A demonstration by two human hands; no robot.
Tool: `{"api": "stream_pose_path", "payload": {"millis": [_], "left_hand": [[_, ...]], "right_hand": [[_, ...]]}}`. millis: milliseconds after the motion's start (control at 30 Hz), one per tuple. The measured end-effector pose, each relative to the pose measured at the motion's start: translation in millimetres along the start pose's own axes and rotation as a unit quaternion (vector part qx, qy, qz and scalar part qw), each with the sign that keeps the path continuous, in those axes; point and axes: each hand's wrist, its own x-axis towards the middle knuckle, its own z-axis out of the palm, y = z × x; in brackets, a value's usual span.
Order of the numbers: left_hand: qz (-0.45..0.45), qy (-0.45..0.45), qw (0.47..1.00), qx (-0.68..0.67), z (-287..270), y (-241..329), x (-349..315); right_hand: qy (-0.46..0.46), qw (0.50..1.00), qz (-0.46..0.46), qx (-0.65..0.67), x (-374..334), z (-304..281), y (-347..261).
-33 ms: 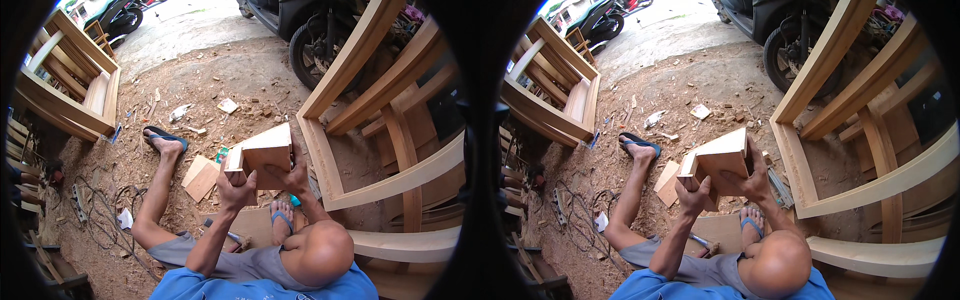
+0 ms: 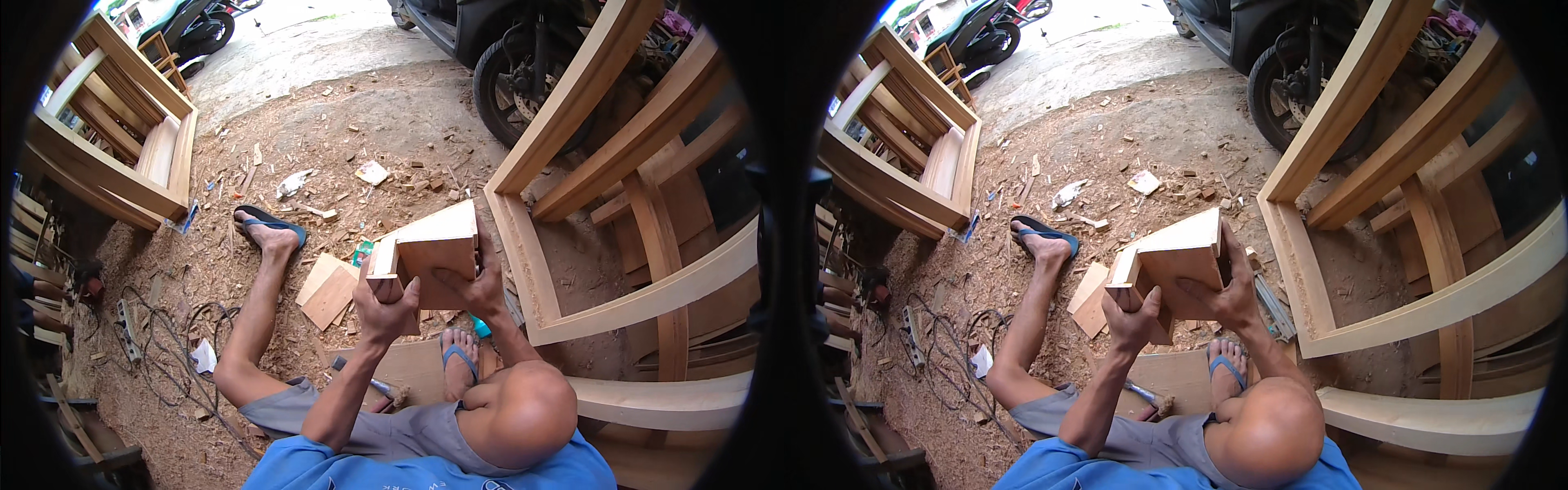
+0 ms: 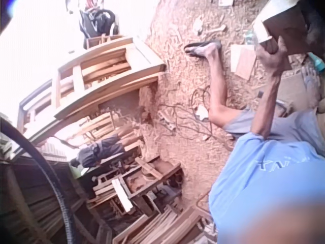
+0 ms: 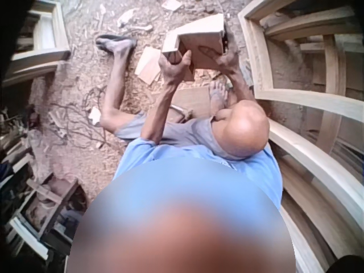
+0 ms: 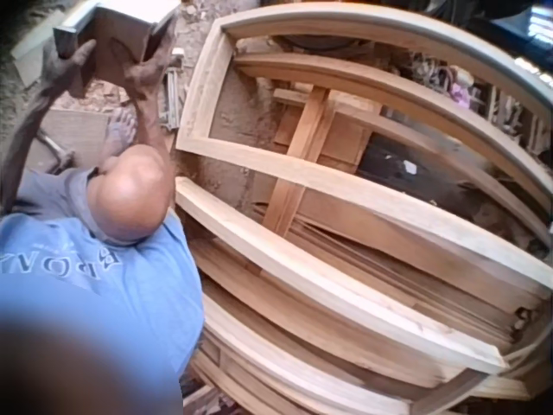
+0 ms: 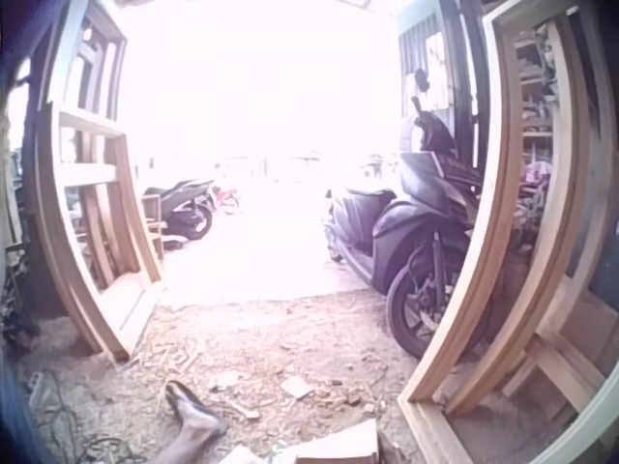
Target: The person sits on the floor and assembles small wooden boxes by aligning cut pieces and fastening them with a handheld nail gun. They repeatedly pick up pieces, fit them together, and drive nails to secure joints.
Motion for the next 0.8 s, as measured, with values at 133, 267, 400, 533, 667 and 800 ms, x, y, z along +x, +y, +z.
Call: {"api": "stream_pose_path", "payload": {"millis": [133, 267, 400, 533, 667, 800], "left_hand": [[0.040, -0.015, 0.999, 0.011, 1.9, 2.6, 4.5], [-0.069, -0.042, 0.995, 0.051, 0.5, 4.6, 1.5], [0.016, 0.013, 0.992, -0.125, 18.8, -1.4, 2.2], [-0.037, 0.010, 0.990, -0.134, 22.4, -8.8, 7.4], [-0.205, -0.075, 0.956, -0.196, 15.3, -25.5, 14.7], [-0.318, -0.077, 0.894, -0.305, 11.1, -40.9, 4.6]], "right_hand": [[0.022, 0.998, -0.039, 0.034, 5.6, -0.9, -3.5], [0.067, 0.991, -0.107, -0.045, -0.5, -3.1, -4.3], [0.181, 0.910, -0.230, -0.293, -3.2, -6.5, -11.6], [0.193, 0.829, -0.304, -0.428, 2.9, -11.0, -37.6], [0.039, 0.814, -0.177, -0.553, 31.4, -18.0, -70.5], [-0.215, 0.859, -0.066, -0.460, 70.2, -25.2, -90.6]]}}
